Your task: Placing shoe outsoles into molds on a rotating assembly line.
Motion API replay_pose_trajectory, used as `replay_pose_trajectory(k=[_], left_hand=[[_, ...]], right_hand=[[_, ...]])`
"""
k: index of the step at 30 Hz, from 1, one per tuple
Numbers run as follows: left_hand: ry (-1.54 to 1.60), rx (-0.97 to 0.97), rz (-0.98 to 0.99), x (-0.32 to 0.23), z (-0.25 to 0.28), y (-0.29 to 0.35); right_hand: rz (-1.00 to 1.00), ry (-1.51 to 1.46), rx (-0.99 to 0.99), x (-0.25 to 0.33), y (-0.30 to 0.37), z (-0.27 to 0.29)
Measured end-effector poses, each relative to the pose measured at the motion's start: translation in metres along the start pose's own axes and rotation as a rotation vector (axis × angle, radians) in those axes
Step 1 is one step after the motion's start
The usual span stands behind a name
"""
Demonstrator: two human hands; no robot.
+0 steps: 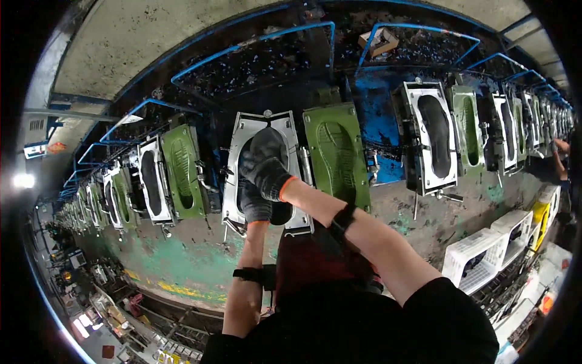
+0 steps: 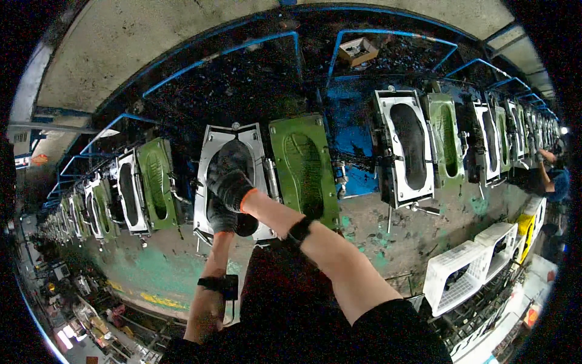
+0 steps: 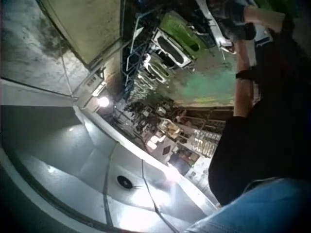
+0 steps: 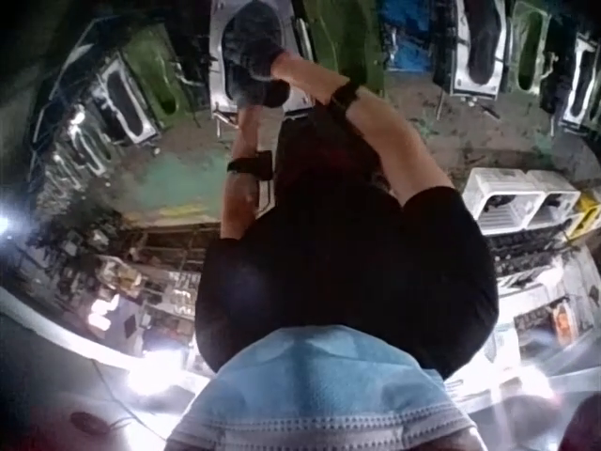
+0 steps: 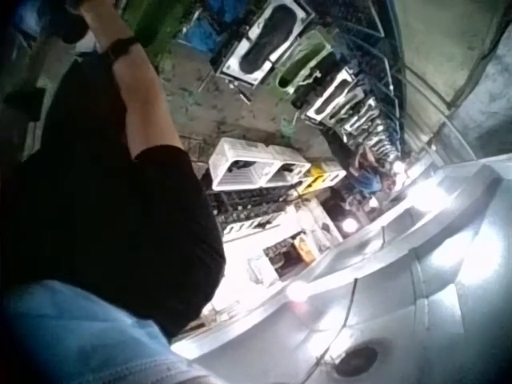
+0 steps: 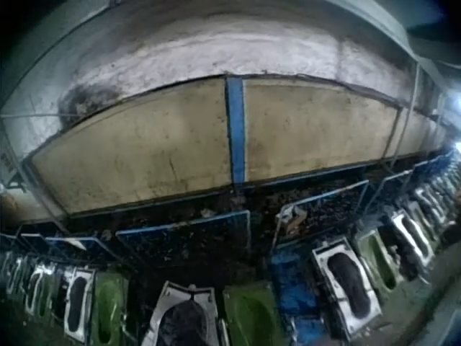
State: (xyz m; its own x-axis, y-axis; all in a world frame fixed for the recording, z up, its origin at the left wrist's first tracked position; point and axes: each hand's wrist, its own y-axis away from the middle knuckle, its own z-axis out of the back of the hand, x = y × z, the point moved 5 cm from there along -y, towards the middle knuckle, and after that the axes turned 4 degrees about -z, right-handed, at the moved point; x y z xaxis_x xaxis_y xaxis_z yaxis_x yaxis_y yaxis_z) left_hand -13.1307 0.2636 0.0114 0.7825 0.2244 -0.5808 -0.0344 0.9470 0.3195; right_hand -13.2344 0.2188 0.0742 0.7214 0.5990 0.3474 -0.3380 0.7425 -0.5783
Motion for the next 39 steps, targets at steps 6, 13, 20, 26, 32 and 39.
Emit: replay_pose_trajectory(k=[6, 13, 20, 26, 32, 39], left_hand=[[-0.640, 0.309, -0.433, 0.023, 0.045, 0.050], [-0.591, 0.973, -0.417, 0.039, 0.088, 0.062], [-0.427, 0.481, -0.260, 0.100, 0.038, 0.108], [-0.044, -0.424, -0.637, 0.010, 0.094, -0.017], [-0.587, -0.250, -0.916, -0.057, 0.029, -0.052], [-0.883, 0.113, -0.732, -0.106, 0.009, -0.049]], right_hand=[[0.201, 0.249, 0.503, -0.011, 0.009, -0.125], [0.328, 0.209, 0.350, -0.026, 0.037, -0.066], [-0.271, 0.092, 0.335, 0.037, 0.045, -0.013], [-0.564, 0.007, 0.482, 0.147, 0.161, 0.000], [-0.514, -0.027, 0.591, 0.149, 0.152, 0.005], [-0.594, -0.144, 0.515, 0.128, 0.186, 0.016]])
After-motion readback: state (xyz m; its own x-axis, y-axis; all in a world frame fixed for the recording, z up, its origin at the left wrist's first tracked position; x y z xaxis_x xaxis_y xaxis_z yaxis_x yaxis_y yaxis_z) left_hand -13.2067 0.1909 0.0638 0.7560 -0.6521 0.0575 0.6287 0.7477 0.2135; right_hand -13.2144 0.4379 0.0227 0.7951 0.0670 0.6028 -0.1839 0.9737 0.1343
